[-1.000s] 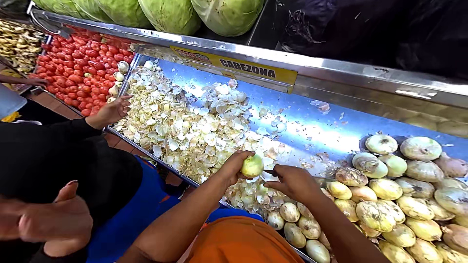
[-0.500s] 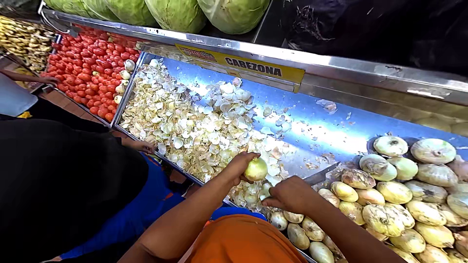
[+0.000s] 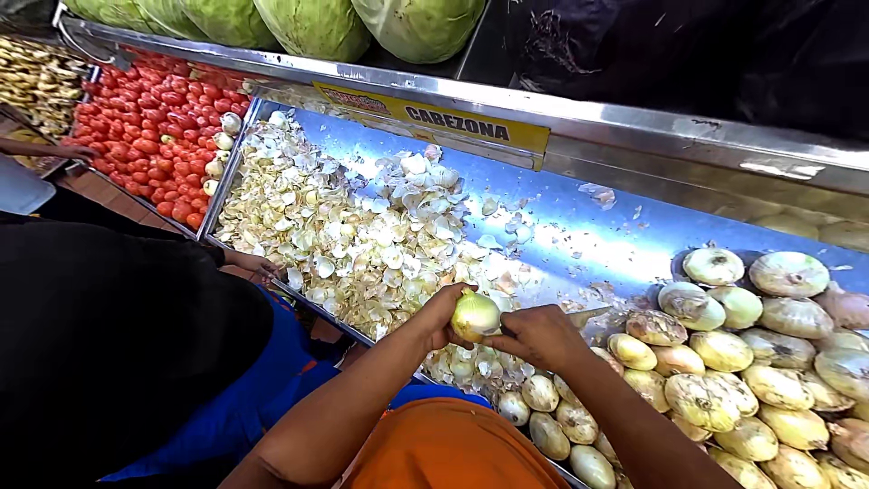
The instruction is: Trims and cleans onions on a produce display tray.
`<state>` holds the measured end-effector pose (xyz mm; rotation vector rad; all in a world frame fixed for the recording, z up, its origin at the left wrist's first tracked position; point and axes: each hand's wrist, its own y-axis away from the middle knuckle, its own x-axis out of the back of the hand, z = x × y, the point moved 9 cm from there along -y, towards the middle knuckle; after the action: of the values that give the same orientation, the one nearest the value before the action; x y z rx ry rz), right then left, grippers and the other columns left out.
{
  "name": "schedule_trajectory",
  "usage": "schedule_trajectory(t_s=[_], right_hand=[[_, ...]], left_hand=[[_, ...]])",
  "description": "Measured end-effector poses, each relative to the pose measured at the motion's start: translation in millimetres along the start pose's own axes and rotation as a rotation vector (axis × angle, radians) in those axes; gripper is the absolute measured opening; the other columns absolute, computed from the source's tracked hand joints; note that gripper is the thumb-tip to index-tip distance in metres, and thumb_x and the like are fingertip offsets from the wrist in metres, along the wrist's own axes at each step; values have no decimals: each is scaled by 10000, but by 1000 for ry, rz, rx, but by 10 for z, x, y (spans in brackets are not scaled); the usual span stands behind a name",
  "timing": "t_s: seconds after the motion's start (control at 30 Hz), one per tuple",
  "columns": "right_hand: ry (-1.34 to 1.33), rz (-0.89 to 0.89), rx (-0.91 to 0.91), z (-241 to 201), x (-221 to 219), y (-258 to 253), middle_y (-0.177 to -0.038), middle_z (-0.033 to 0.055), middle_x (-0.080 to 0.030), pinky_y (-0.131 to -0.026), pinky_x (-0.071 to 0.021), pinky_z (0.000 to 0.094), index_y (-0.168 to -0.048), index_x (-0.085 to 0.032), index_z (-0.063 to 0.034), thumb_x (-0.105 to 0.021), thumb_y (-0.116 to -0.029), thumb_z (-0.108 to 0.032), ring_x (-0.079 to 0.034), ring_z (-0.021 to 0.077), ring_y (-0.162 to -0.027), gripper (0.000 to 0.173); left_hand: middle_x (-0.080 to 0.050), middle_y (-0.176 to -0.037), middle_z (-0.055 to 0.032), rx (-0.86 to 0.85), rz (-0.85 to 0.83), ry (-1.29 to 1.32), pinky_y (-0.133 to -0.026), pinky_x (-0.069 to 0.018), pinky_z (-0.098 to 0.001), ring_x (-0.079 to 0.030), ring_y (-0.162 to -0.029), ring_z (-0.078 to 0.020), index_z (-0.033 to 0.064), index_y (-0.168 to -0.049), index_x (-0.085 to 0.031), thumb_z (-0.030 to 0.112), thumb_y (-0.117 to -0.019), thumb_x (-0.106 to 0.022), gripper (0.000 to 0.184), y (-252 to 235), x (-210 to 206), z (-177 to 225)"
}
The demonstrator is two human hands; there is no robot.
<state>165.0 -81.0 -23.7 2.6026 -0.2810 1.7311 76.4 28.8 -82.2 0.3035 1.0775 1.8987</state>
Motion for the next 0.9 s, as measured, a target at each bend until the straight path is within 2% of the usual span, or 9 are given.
schedule_trajectory(t_s=[0.1,0.2,0.3,0.4,0.47,0.53,0.67,0.77,0.9], right_hand=[[18,-82,112,-259,-182,73,-587,35,-559,-503,-504,450,-735,-610,-130,-426,-978,-729,-629,221,-560,672],[31,-293,132,-317,-422,156,-643,87,-602,-551,-507,494,-791,-615,-98,-359,-997,-729,-661,282,-625,711],[38,-455,7,-156,-431,219,-756,130,-656,-644,-532,537,-898,-642,-71,-421,-1006,-684,-696,330,-747,660],[-62,-660,-198,53,-283,311,-924,152,-690,-805,-532,593,-1061,-658,-66,-562,-952,-683,-689,356,-914,634],[-119,-564,-259,113,-62,289,-833,108,-657,-745,-534,549,-1004,-652,-83,-529,-898,-786,-671,304,-820,722],[-107,-423,-315,153,147,216,-762,75,-632,-693,-533,513,-943,-657,-99,-498,-862,-845,-658,269,-751,768],[62,-368,-415,179,210,81,-797,68,-665,-710,-549,511,-957,-661,-118,-482,-821,-892,-690,272,-802,805],[107,-383,-421,165,196,47,-778,82,-664,-703,-550,517,-928,-658,-112,-457,-811,-912,-696,290,-802,832],[85,-368,-362,182,107,143,-781,162,-689,-732,-556,608,-893,-693,-69,-494,-852,-856,-711,384,-822,813]], left_hand=[[-681,-1025,-136,-45,51,210,-718,-559,-430,-673,-870,-257,126,-1209,-625,497,-1036,-392,470,-85,102,-16],[-676,-1037,-174,13,46,298,-636,-549,-377,-676,-823,-275,113,-1212,-614,561,-1021,-371,545,-88,109,-68],[-664,-1098,-210,-22,20,302,-650,-563,-397,-679,-855,-317,125,-1307,-570,608,-1029,-314,614,3,83,-28],[-635,-1254,-189,-88,-76,193,-792,-571,-496,-667,-1020,-338,148,-1404,-527,639,-1035,-312,651,24,54,33],[-624,-1296,-193,-116,-119,157,-863,-572,-508,-666,-1077,-342,120,-1427,-515,549,-1059,-370,583,23,59,43],[-646,-1255,-213,-147,-123,147,-856,-586,-508,-685,-1050,-354,98,-1393,-530,438,-1062,-460,480,33,56,60],[-657,-1182,-199,-203,-110,50,-808,-589,-491,-688,-999,-332,110,-1325,-531,322,-1018,-586,377,73,31,78],[-660,-1161,-206,-223,-72,74,-803,-594,-497,-693,-987,-339,95,-1339,-491,282,-997,-633,415,93,28,91],[-649,-1220,-189,-239,-70,43,-839,-595,-530,-683,-1034,-335,118,-1463,-432,200,-942,-686,586,131,-113,4]])
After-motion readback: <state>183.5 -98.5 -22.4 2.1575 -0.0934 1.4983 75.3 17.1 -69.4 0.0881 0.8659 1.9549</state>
